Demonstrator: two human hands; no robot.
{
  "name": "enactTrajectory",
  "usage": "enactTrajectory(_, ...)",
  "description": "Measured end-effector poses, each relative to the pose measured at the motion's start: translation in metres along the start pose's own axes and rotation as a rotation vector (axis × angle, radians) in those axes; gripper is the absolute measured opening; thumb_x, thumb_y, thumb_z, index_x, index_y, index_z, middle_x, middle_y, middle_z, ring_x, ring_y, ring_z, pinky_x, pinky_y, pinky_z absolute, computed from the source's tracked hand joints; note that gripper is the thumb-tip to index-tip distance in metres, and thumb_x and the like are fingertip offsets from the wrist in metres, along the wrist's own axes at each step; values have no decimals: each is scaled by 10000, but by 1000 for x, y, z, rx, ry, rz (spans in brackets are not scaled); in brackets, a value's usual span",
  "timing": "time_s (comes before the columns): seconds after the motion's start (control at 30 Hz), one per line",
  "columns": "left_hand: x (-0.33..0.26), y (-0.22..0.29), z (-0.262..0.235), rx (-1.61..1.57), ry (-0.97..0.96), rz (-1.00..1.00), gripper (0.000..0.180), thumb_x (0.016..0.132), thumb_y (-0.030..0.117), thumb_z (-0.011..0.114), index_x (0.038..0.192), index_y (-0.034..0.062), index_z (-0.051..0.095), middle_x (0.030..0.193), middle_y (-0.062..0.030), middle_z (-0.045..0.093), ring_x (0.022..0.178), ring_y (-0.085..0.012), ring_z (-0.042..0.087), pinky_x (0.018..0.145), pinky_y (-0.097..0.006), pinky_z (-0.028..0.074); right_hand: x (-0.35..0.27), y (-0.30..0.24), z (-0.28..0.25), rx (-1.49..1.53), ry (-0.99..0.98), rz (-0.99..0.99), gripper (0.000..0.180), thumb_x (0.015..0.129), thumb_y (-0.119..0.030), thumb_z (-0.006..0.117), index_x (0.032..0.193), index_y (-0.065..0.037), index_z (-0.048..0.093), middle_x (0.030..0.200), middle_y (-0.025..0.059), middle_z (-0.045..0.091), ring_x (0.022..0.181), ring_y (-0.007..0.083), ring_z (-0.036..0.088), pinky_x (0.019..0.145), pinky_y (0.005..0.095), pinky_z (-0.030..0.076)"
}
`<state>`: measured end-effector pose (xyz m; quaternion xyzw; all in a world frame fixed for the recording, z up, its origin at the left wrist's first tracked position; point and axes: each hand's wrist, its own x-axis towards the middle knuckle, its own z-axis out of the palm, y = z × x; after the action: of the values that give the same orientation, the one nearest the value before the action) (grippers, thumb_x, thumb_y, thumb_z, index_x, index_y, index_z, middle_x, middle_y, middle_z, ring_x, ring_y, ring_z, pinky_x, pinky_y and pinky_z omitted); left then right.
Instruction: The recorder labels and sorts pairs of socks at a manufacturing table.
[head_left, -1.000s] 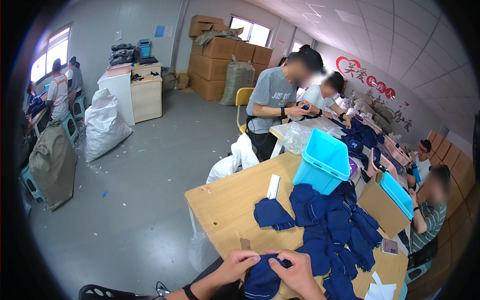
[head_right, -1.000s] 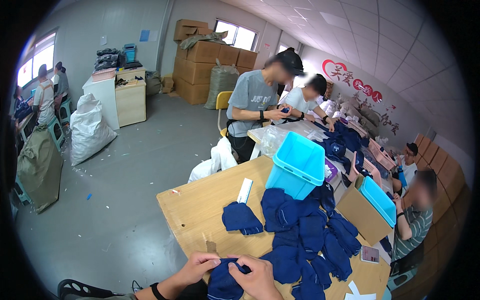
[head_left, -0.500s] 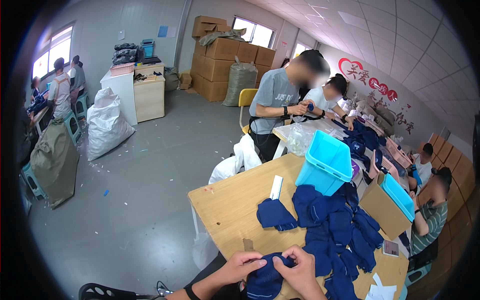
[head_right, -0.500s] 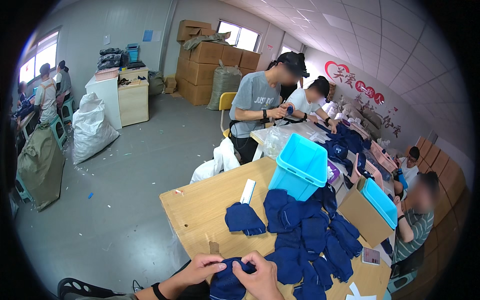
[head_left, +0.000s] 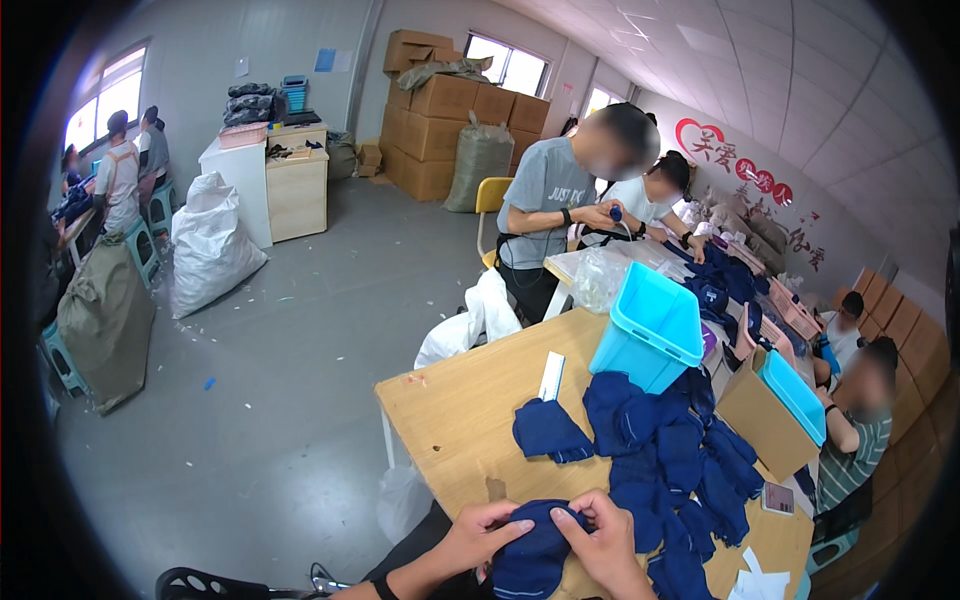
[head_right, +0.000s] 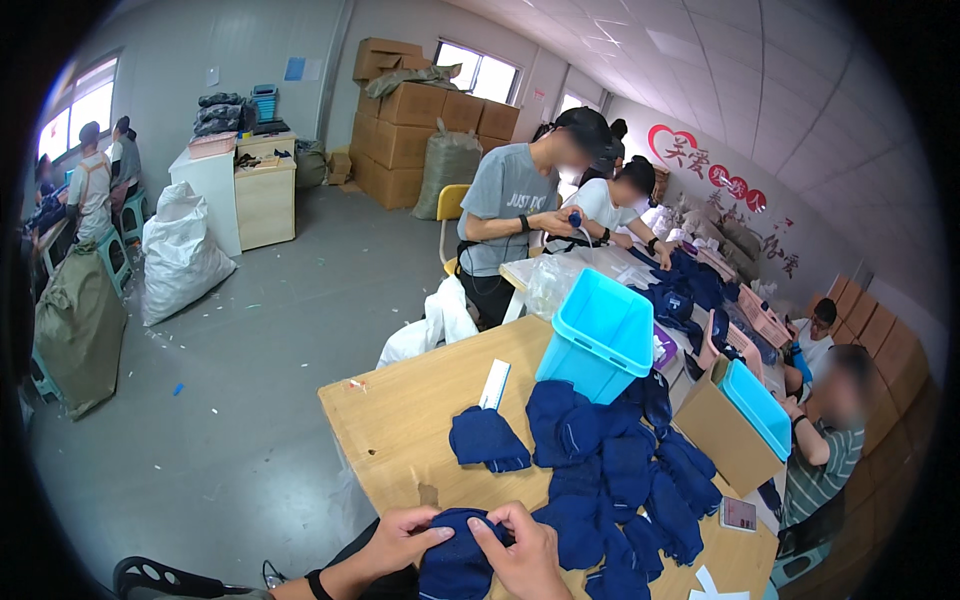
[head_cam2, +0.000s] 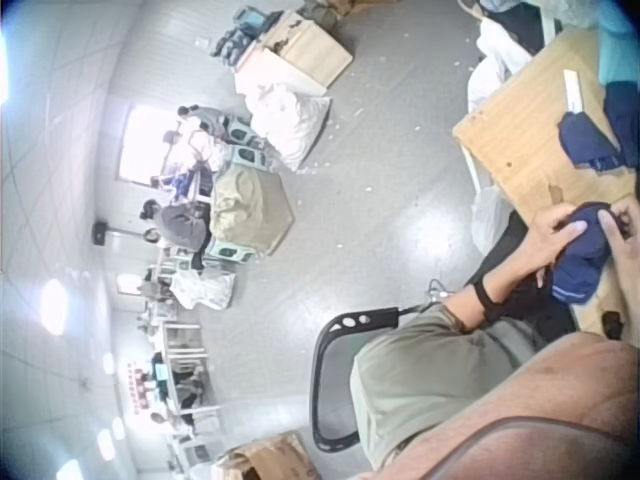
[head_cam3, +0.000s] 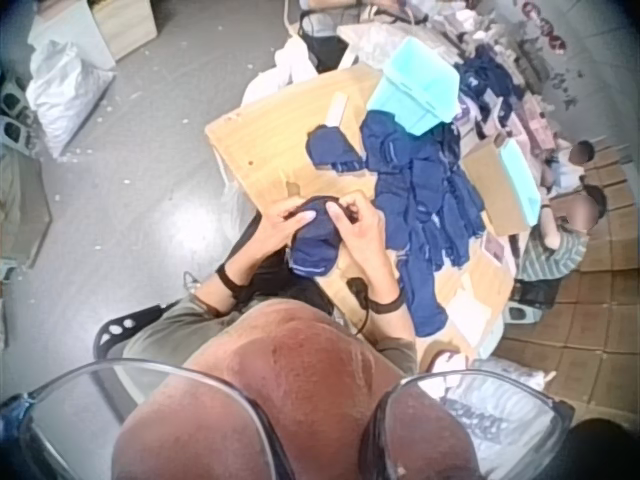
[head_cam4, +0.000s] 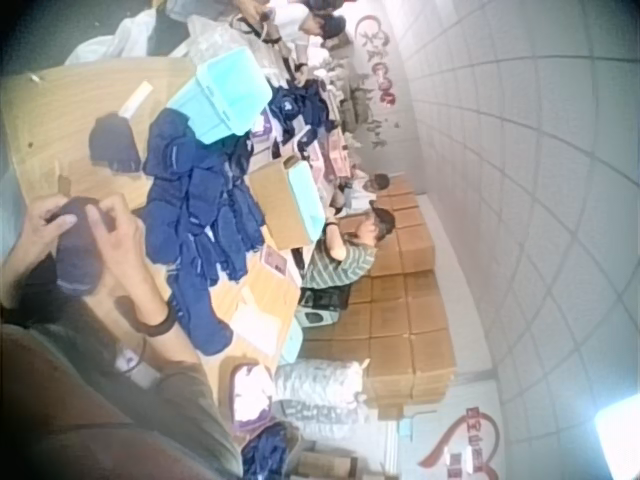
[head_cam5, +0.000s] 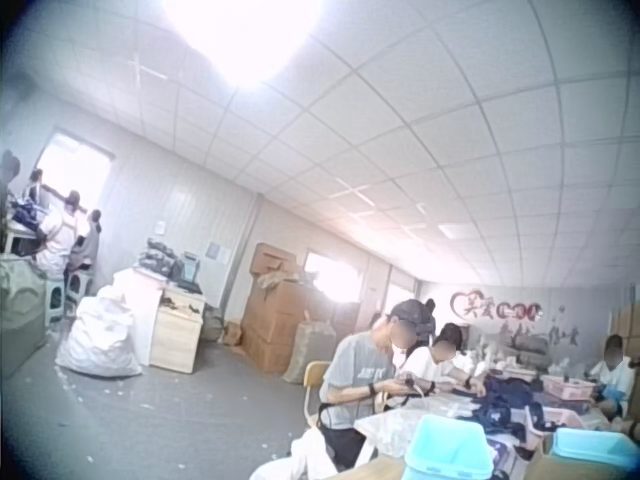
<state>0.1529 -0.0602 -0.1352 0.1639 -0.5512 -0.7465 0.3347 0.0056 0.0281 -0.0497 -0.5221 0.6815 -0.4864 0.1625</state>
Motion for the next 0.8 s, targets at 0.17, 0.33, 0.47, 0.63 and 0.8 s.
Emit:
enactTrajectory(0.17, 1, -9, -2, 91, 71, -42, 248, 957, 218, 600, 1007, -18, 659, 759, -30, 645, 681, -24, 550, 587, -199, 450, 1, 3, -2, -63, -46, 18, 171, 845, -142, 721, 883, -6, 625, 722, 63, 643, 627, 95, 580, 574, 251, 462)
enactTrajectory(0.33, 1, -12, -5, 247, 58, 200, 246, 976, 220, 564, 997, -6, 659, 693, -9, 611, 638, -61, 550, 549, -229, 434, 5, -26, -6, -117, -51, 152, 320, 846, -137, 711, 1120, -37, 581, 754, 76, 659, 656, 115, 608, 606, 255, 483)
enactTrajectory(0.47, 1, -9, 8, 201, 169, 250, 288, 927, 258, 581, 801, 5, 636, 622, -127, 582, 553, -200, 576, 546, -364, 469, 7, -2, -15, -196, -263, 37, 451, 873, -170, 672, 1273, -20, 527, 941, 160, 696, 844, 189, 675, 720, 310, 524)
enactTrajectory(0.63, -4, 2, 3, 255, 12, 158, 200, 893, 191, 663, 891, -6, 628, 685, -83, 602, 636, -137, 557, 590, -300, 466, 11, -12, -11, -173, -396, 82, 224, 891, -125, 644, 1051, 31, 653, 932, 145, 703, 829, 189, 668, 734, 296, 508)
enactTrajectory(0.8, 1, -15, 1, 172, 48, 203, 212, 882, 205, 668, 865, -2, 628, 684, -75, 597, 622, -124, 538, 576, -300, 452, 24, -55, -6, -238, -470, 109, 170, 867, -93, 670, 981, 33, 674, 811, 65, 681, 740, 95, 602, 665, 257, 489)
